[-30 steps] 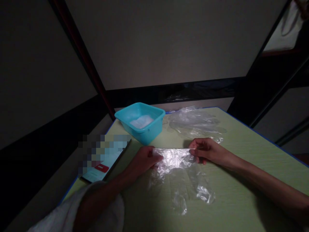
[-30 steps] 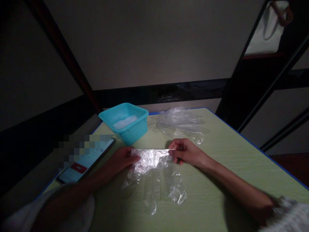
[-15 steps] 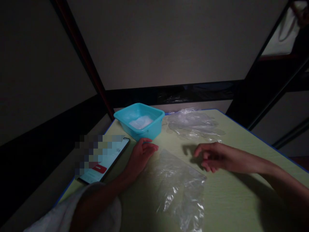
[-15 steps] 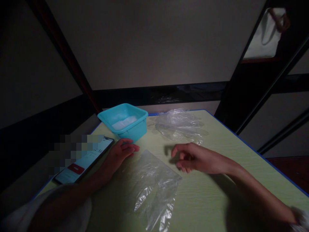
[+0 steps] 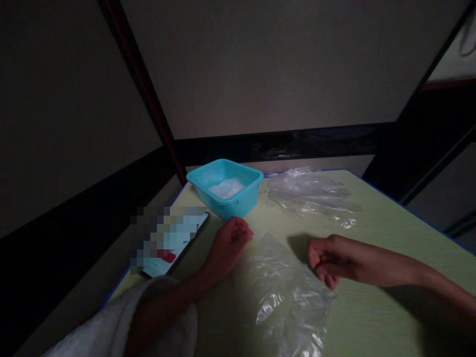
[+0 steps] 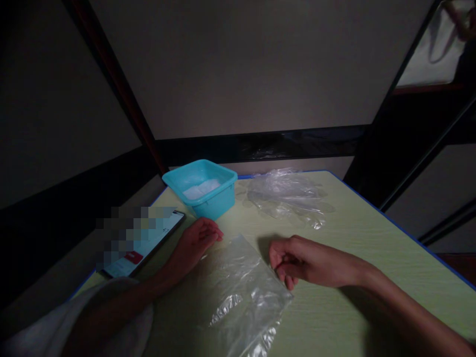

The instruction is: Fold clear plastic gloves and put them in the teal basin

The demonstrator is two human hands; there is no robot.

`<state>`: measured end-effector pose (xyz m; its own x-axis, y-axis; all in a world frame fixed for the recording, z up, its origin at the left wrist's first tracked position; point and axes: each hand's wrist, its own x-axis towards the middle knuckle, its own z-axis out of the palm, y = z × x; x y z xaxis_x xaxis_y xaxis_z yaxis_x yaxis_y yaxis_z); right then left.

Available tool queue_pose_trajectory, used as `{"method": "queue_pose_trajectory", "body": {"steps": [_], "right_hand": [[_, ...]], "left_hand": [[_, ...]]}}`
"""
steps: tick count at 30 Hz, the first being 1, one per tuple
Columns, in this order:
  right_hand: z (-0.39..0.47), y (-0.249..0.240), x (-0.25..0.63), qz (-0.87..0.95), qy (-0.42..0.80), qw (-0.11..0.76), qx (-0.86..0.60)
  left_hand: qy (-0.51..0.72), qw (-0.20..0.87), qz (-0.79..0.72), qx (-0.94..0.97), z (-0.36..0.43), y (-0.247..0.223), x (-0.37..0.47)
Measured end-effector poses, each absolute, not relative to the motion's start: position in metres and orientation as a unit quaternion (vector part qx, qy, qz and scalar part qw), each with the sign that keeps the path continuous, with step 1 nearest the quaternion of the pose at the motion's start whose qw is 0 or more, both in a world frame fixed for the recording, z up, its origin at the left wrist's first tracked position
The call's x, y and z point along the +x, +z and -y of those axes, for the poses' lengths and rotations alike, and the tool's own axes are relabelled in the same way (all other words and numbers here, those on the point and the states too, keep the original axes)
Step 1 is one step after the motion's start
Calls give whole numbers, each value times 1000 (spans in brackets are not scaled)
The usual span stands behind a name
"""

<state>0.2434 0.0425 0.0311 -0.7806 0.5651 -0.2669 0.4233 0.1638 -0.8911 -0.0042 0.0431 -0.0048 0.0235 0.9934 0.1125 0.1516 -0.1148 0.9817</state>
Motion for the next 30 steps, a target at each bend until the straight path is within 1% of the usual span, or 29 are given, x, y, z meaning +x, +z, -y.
{"method": "queue_pose_trajectory", "body": {"steps": [2,4,5,8,10,12,14,17,19,24,30], "right_hand": [[-38,33,244,733,610,14,-299],[-37,34,245,748,595,4,-295],[-37,34,245,774,555,26,-304],[-44,32,243,857,379,136,-321],[-49,30,241,886,312,156,-305],[-52,28,239,906,290,124,-283],[-52,25,237,917,283,72,-273],[-51,23,235,919,290,6,-268],[-51,22,235,915,298,-19,-270],[-49,25,237,894,313,-45,-317],[-43,16,240,869,295,-15,-396]], "left_hand": [[482,434,-507,568,-43,-5,-4],[482,433,-507,569,-43,-4,-4],[483,432,-506,569,-42,-4,-4],[487,435,-502,567,-42,-4,-4],[486,435,-500,570,-42,-4,-4],[482,432,-500,575,-42,-4,-4],[478,431,-499,580,-42,-5,-5],[476,438,-499,577,-42,-7,-6],[474,442,-500,574,-43,-8,-6],[471,432,-517,570,-43,-2,-5],[483,411,-518,574,-44,2,-6]]}}
